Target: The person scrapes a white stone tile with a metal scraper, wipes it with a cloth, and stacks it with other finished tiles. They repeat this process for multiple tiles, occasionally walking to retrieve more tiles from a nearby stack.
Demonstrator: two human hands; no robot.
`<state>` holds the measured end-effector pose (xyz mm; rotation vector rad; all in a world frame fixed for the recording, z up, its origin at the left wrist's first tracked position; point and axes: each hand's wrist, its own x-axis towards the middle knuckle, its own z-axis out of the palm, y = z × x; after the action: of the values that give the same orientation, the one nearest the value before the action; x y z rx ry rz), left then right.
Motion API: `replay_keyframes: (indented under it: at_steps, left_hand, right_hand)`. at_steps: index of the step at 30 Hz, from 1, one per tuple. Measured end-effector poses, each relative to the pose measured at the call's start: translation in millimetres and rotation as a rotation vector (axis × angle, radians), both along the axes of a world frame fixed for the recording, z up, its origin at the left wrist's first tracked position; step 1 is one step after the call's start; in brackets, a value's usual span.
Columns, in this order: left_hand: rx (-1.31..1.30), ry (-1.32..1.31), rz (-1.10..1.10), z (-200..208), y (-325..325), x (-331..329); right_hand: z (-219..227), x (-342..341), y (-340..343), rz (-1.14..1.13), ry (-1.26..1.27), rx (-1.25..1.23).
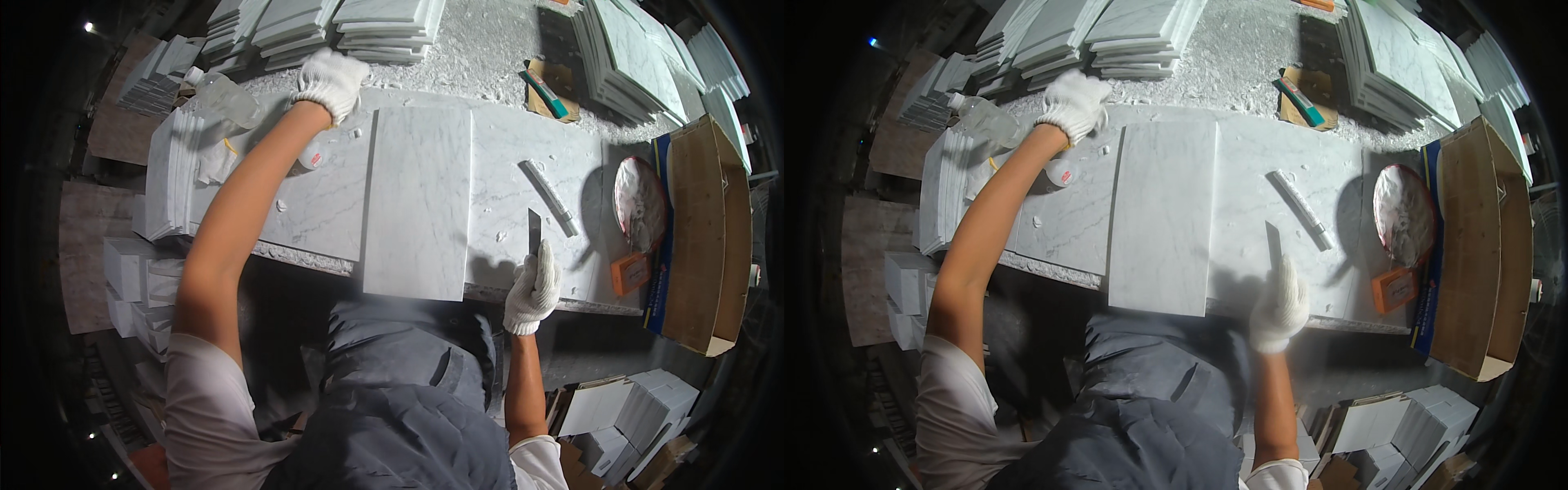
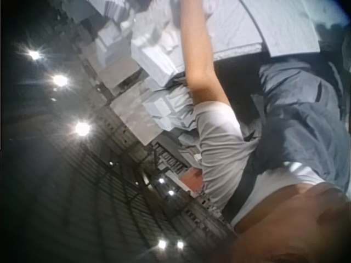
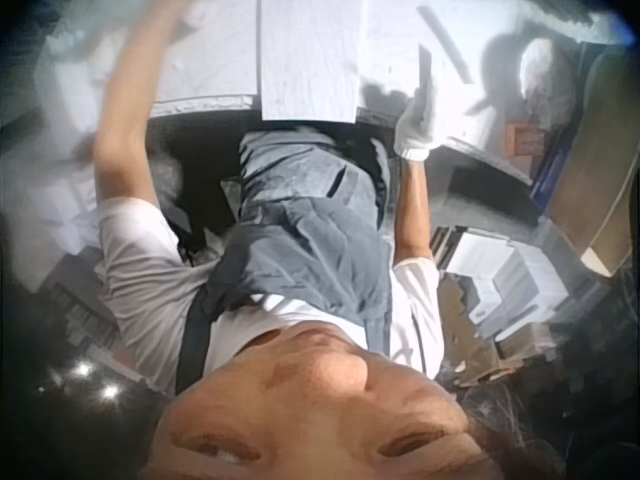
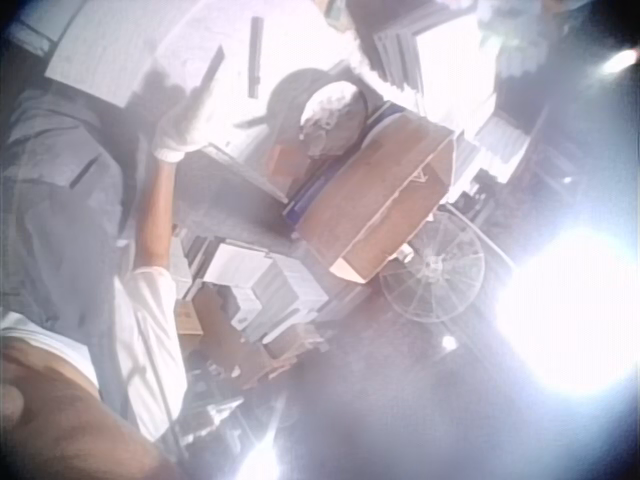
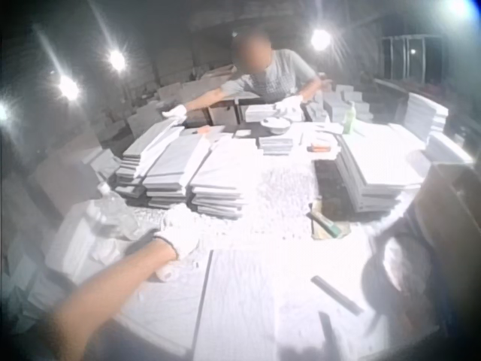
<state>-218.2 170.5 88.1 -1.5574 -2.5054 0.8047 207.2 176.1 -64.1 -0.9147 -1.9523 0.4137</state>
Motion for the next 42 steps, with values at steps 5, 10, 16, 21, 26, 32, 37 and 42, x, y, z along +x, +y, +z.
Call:
replay_keyframes:
  at_steps: [5,10,16,21,26,32,37,42]
  left_hand:
    - [-0.040,0.330,-0.506,16.3,-2.0,37.9]
    - [0.577,-0.549,-0.062,34.0,-14.3,74.0]
    - [0.358,-0.777,-0.001,-8.0,-13.2,113.8]
    - [0.432,-0.347,-0.380,-34.2,-26.4,126.9]
    - [0.512,-0.340,-0.649,-56.4,-32.1,115.1]
    - [0.494,-0.130,-0.775,-67.8,-16.4,113.8]
    - [0.424,-0.104,-0.496,-57.8,-10.4,102.8]
    - [0.154,-0.039,-0.636,-68.7,-3.8,106.0]
  right_hand:
    - [3.1,0.0,-0.5,0.000,0.004,-0.004]
    - [0.2,0.1,0.4,0.005,0.023,0.004]
    - [-0.4,-0.1,0.6,0.014,0.042,-0.021]
    - [3.4,-0.6,1.9,0.028,0.009,0.016]
    - [3.4,0.2,1.4,0.006,-0.052,0.055]
    - [3.7,0.9,0.7,0.012,-0.042,-0.023]
    - [5.6,-1.0,2.2,0.001,-0.057,0.070]
    - [5.8,-1.5,1.6,-0.016,-0.108,0.003]
